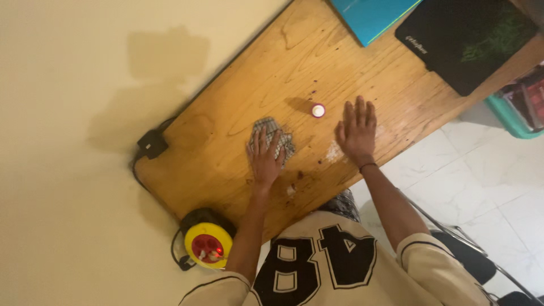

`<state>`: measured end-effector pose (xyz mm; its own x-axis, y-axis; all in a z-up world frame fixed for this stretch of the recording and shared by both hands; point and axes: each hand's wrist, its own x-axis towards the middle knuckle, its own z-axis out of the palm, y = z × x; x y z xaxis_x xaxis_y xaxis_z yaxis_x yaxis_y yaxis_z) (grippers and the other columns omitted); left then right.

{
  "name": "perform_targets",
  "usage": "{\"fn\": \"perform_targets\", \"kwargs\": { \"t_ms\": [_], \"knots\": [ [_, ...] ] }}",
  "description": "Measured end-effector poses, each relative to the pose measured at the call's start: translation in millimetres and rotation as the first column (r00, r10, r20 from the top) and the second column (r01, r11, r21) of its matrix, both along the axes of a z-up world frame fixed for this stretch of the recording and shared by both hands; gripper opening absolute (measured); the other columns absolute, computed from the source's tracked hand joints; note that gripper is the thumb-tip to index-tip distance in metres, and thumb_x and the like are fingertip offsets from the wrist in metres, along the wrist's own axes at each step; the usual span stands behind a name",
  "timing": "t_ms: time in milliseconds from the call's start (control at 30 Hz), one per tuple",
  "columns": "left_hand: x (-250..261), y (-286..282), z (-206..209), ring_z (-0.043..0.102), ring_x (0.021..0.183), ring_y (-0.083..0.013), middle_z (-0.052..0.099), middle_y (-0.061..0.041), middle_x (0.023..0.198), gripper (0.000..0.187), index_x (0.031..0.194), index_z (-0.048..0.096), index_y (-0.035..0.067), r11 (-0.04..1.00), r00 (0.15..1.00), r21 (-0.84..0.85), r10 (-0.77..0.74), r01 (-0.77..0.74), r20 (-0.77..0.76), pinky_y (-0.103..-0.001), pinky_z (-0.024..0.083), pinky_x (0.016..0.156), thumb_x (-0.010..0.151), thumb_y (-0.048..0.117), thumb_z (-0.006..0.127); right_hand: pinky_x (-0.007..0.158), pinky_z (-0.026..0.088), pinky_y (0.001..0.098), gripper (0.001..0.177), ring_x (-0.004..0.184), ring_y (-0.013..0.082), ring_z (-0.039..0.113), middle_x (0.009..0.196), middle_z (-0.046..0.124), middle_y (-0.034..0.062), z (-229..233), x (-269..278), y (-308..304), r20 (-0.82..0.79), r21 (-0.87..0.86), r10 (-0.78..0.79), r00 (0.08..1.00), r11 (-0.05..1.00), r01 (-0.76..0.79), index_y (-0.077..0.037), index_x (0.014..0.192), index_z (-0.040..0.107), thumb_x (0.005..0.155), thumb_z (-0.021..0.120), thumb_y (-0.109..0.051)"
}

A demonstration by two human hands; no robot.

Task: The person cleans a wooden desk by spraying the surface with a spray bottle and wiping it with a cloth.

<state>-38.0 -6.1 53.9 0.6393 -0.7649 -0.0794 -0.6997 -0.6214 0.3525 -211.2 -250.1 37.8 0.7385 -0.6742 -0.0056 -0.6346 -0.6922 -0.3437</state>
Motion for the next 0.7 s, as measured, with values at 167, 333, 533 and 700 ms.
{"fn": "perform_targets", "kwargs": {
  "t_ms": [167,333,533,700],
  "knots": [
    [74,-25,4,0.022,0.157,-0.0331,0.028,-0.007,0.171,0.053,0.156,0.05,0.034,0.986,0.981,-0.03,-0.166,0.163,-0.105,-0.063,0.014,0.126,0.104,0.043,0.06,0.127,0.027,0.0607,0.055,0.155,0.0486,0.024,0.167,0.033,0.0245,7,5,2,0.075,-0.046,0.0,0.997,0.999,0.003,-0.003,0.153,0.05,0.105,0.054,-0.029],
    [155,-77,-5,0.023,0.154,-0.0358,0.029,-0.007,0.167,0.058,0.151,0.053,0.038,0.982,0.982,-0.037,-0.187,0.186,-0.017,-0.061,0.016,0.123,0.096,0.046,0.067,0.124,0.027,0.0606,0.056,0.152,0.0497,0.026,0.166,0.035,0.0249,8,8,4,0.112,-0.017,-0.018,0.994,1.0,0.02,-0.004,0.153,0.052,0.103,0.057,-0.029],
    [197,-100,-34,0.022,0.156,-0.0356,0.029,-0.008,0.169,0.049,0.157,0.052,0.034,0.961,0.971,-0.142,-0.229,0.238,0.072,-0.06,0.013,0.127,0.11,0.042,0.062,0.129,0.024,0.0587,0.058,0.156,0.0493,0.023,0.17,0.032,0.0234,-4,1,8,0.02,-0.003,-0.028,0.999,1.0,0.028,-0.004,0.158,0.05,0.106,0.056,-0.03],
    [158,-75,-22,0.02,0.156,-0.0334,0.028,-0.007,0.168,0.048,0.154,0.052,0.034,0.985,0.991,-0.11,-0.126,0.131,0.055,-0.061,0.01,0.127,0.107,0.041,0.059,0.126,0.028,0.0585,0.053,0.153,0.0482,0.028,0.166,0.037,0.024,9,8,15,0.07,-0.017,-0.037,0.997,0.999,0.039,-0.004,0.154,0.052,0.106,0.059,-0.028]
  ]
}}
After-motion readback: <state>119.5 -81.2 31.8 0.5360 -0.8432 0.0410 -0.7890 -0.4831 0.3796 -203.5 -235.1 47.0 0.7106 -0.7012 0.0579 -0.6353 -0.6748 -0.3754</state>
